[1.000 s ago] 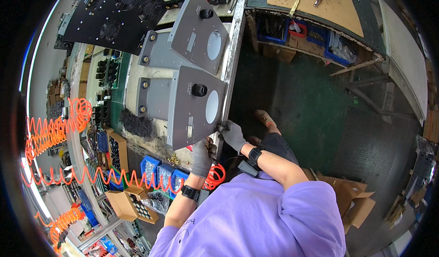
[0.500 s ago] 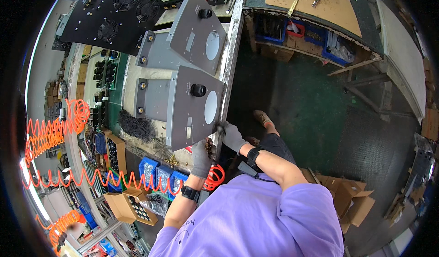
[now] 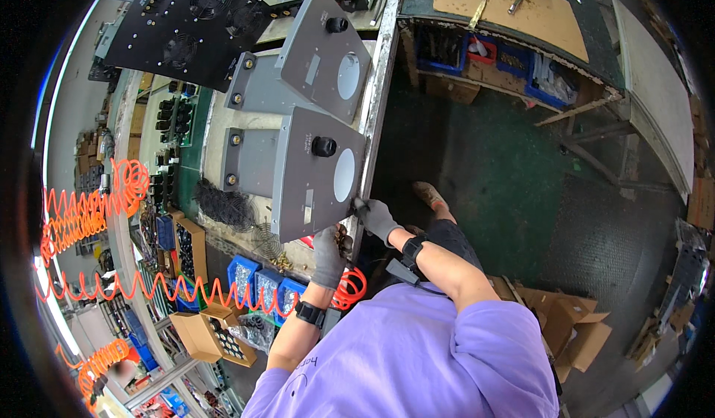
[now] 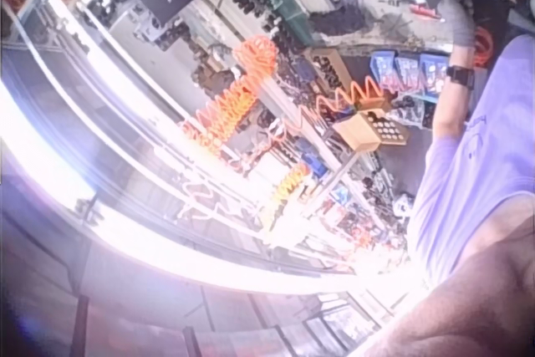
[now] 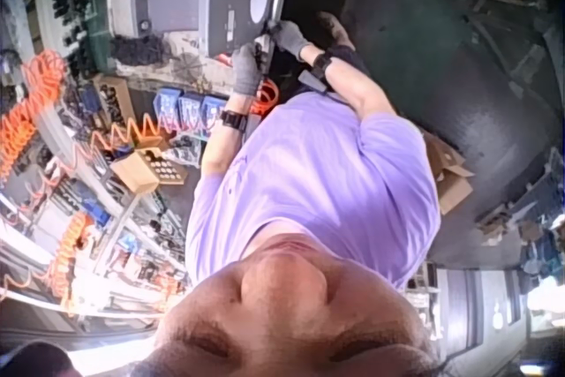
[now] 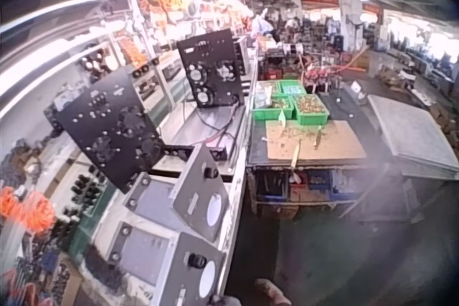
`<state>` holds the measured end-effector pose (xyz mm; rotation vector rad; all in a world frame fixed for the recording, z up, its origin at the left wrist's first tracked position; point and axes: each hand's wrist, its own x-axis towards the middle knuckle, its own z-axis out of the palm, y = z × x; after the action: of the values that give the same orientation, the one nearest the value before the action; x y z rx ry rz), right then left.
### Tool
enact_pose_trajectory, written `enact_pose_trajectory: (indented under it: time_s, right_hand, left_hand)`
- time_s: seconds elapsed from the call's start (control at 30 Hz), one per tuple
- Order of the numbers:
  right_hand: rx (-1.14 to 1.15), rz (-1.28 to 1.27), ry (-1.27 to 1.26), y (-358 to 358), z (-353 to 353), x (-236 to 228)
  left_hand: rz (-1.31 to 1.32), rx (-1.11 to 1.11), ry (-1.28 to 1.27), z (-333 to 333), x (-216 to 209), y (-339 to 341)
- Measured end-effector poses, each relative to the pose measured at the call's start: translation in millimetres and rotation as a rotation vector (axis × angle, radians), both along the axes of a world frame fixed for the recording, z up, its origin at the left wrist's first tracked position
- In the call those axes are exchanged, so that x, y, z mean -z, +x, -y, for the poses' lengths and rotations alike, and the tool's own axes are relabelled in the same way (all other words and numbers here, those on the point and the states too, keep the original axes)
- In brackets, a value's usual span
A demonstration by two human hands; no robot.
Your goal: Assembling and organizing electronic unit components including casings, fans, and wiring harnesses.
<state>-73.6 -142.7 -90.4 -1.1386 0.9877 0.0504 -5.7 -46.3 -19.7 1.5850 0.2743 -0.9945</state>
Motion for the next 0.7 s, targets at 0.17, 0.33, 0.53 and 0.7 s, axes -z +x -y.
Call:
enact_pose_trajectory:
  time_s: [0.17,0.33,0.53,0.7]
  right_hand:
    - [0.236,-0.052,-0.177,7.3,-15.1,10.1]
    - [0.282,0.136,-0.188,3.2,-18.8,12.1]
    - [0.066,0.126,-0.708,-2.4,-14.0,11.9]
    - [-0.211,-0.075,-0.766,0.8,-9.1,11.0]
  left_hand:
    - [-0.001,0.046,0.036,-2.6,4.9,3.8]
    - [-0.057,0.054,-0.016,-9.7,8.6,10.7]
    - [-0.183,-0.019,-0.051,-11.9,4.1,8.3]
    - [-0.302,-0.134,-0.221,-21.9,7.2,-2.1]
